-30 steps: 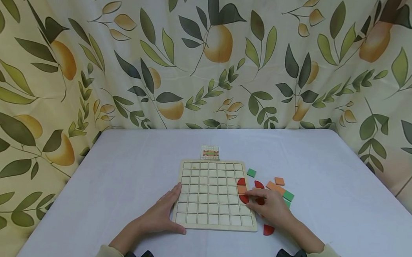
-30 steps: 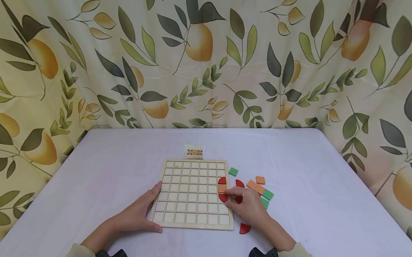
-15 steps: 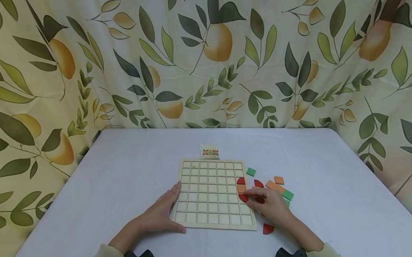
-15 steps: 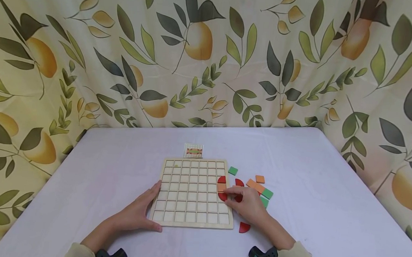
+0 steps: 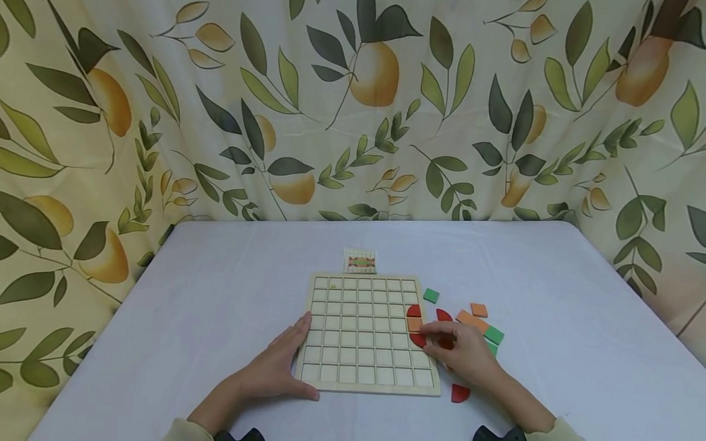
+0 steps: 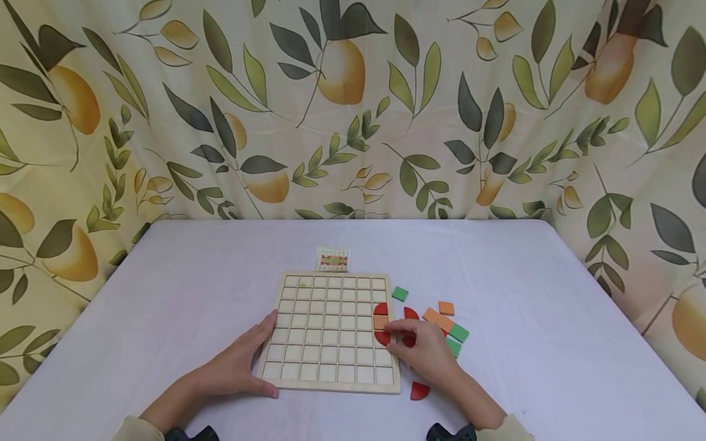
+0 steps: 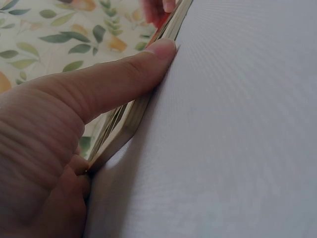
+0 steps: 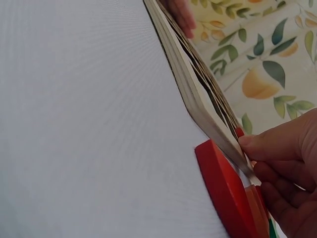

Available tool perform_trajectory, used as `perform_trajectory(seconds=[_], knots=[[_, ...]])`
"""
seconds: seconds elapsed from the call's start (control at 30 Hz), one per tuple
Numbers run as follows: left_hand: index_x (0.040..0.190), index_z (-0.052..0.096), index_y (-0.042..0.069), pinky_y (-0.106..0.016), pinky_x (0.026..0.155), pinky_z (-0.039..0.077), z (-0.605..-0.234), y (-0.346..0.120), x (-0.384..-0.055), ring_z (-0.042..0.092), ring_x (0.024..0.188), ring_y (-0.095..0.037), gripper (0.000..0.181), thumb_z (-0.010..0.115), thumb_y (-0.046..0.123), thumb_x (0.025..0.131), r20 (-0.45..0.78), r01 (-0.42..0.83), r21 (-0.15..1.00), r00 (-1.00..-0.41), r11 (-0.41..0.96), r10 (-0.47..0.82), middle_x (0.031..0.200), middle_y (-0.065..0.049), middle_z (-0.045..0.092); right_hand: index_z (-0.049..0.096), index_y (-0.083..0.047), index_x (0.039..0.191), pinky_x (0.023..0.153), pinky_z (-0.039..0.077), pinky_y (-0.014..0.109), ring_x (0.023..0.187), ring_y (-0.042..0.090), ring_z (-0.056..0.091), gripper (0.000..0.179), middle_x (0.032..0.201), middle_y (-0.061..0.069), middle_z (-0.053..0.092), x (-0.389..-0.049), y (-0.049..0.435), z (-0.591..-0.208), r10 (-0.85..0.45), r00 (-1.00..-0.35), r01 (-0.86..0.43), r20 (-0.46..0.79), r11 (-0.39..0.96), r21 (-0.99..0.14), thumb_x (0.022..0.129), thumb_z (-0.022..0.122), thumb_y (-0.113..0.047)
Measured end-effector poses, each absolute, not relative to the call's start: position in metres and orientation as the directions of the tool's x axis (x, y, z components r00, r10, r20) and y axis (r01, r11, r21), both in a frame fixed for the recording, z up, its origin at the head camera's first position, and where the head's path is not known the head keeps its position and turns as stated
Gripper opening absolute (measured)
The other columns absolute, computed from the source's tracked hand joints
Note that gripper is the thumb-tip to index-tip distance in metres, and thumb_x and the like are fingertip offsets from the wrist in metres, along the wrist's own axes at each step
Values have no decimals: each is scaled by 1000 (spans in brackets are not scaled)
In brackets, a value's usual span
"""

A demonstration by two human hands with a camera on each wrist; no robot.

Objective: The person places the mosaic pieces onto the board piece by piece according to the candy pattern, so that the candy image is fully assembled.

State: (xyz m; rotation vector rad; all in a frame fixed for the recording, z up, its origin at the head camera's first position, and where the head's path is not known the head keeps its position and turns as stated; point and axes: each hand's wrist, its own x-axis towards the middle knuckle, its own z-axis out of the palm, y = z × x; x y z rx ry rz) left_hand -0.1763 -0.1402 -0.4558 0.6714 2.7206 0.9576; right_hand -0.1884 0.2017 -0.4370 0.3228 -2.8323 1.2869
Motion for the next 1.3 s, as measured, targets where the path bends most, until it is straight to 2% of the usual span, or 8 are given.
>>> perform_trajectory(seconds=[0.27, 0.4, 0.5, 0.63, 0.83, 0.97, 1.2, 1.3], knots=[[148, 5, 7, -44, 110, 10, -456, -140, -177, 7, 138, -19, 134, 77, 64, 51, -24, 345, 637, -885, 689, 464, 153, -7, 7, 71, -12, 104, 57, 43, 23, 86, 18, 47, 30, 99, 0, 65, -189, 202, -437, -170, -981, -187, 98, 652, -735, 74, 77, -13], [148, 5, 6, -44, 109, 11, -456, -140, -176, 7, 138, -20, 133, 77, 64, 52, -24, 347, 636, -884, 689, 467, 153, -7, 8, 70, -11, 105, 56, 46, 22, 85, 18, 50, 32, 98, 1, 65, -187, 202, -435, -157, -983, -175, 95, 652, -738, 74, 77, -13], [148, 6, 5, -44, 109, 11, -455, -141, -175, 8, 138, -20, 133, 78, 63, 52, -24, 350, 633, -883, 690, 470, 153, -8, 8, 68, -9, 108, 61, 49, 21, 86, 18, 54, 34, 97, -1, 65, -187, 207, -434, -163, -983, -172, 87, 630, -757, 75, 76, -14], [148, 6, 5, -44, 109, 11, -454, -141, -174, 8, 138, -20, 133, 78, 63, 52, -17, 357, 632, -881, 688, 473, 153, -8, 8, 68, -7, 107, 73, 51, 23, 95, 20, 57, 33, 97, 0, 66, -187, 222, -434, -169, -977, -210, 132, 621, -755, 76, 76, -12], [148, 6, 6, -45, 109, 11, -455, -140, -175, 8, 138, -20, 132, 77, 63, 53, -6, 365, 637, -878, 678, 479, 153, -8, 8, 68, -8, 108, 74, 53, 33, 99, 26, 55, 34, 106, 9, 64, -191, 242, -436, -112, -975, -214, 190, 692, -689, 76, 76, -13], [148, 5, 6, -46, 109, 11, -455, -141, -174, 8, 138, -21, 132, 77, 63, 53, -10, 360, 644, -878, 675, 478, 153, -8, 8, 67, -7, 109, 77, 53, 38, 99, 26, 57, 34, 106, 9, 64, -195, 244, -438, -104, -977, -204, 184, 690, -695, 77, 75, -14], [148, 5, 6, -44, 109, 11, -455, -141, -175, 8, 138, -20, 132, 77, 65, 53, -7, 361, 637, -881, 681, 474, 153, -7, 8, 62, -6, 116, 73, 53, 28, 100, 27, 57, 37, 112, 10, 60, -210, 242, -440, -91, -992, -122, 84, 633, -764, 81, 71, -17], [148, 5, 6, -44, 109, 11, -456, -140, -176, 8, 138, -20, 132, 76, 65, 53, -4, 367, 638, -878, 677, 479, 153, -7, 7, 61, -4, 117, 74, 53, 28, 101, 27, 55, 37, 114, 12, 60, -215, 241, -439, -87, -995, -98, 55, 625, -774, 83, 69, -14]])
